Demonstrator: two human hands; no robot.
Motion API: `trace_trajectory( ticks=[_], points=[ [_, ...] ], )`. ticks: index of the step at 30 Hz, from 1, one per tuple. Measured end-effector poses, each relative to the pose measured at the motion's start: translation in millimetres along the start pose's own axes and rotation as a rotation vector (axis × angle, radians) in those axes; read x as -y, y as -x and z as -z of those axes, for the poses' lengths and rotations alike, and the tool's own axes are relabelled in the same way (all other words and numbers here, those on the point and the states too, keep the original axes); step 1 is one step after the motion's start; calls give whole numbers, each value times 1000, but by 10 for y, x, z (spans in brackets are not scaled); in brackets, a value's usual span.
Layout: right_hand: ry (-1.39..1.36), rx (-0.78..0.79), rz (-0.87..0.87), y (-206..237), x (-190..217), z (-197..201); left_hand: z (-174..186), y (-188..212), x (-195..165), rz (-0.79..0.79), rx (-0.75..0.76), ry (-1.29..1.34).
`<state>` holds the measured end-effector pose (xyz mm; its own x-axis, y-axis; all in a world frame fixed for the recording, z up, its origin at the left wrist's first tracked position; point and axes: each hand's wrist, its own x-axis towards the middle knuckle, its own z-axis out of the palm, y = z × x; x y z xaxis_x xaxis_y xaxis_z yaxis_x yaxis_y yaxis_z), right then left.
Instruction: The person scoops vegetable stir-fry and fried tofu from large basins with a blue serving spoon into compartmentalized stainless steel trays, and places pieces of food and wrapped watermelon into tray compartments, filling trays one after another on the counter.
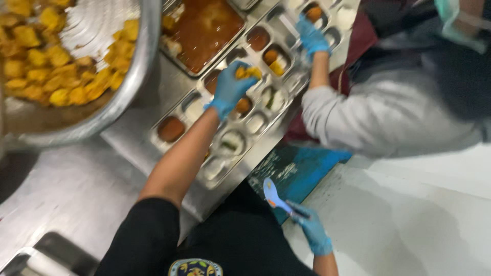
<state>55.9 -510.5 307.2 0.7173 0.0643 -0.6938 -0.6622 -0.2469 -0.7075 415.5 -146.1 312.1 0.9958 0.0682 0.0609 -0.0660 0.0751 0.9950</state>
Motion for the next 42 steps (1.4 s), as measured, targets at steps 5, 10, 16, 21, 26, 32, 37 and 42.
trace_trajectory(
  ticks=[5,10,16,21,26,32,37,42],
  points=[
    [-86,-169,-107,120,-404,293,-993,-1684,295,-23,12,-389],
    [-282,-245,-172,70,-573,339,-1348,-2130,603,-42,277,-921],
    [-164,-210,-150,39,-476,298,-686,-1423,591,-201,-2,-519],
    [-51,-101,-36,-192,-174,191,835,773,437,534,-170,375],
    [21,26,34,-391,169,-215,1852,3294,149,592,-397,750],
    [143,291,182,-413,474,-1031,2559,3730,-566,289,-774,445],
    [181,391,151,-234,388,-1419,3208,2051,-1122,-358,-775,-14],
    [110,262,235,145,17,-1370,3232,2112,-933,-321,-472,279]
  ],
)
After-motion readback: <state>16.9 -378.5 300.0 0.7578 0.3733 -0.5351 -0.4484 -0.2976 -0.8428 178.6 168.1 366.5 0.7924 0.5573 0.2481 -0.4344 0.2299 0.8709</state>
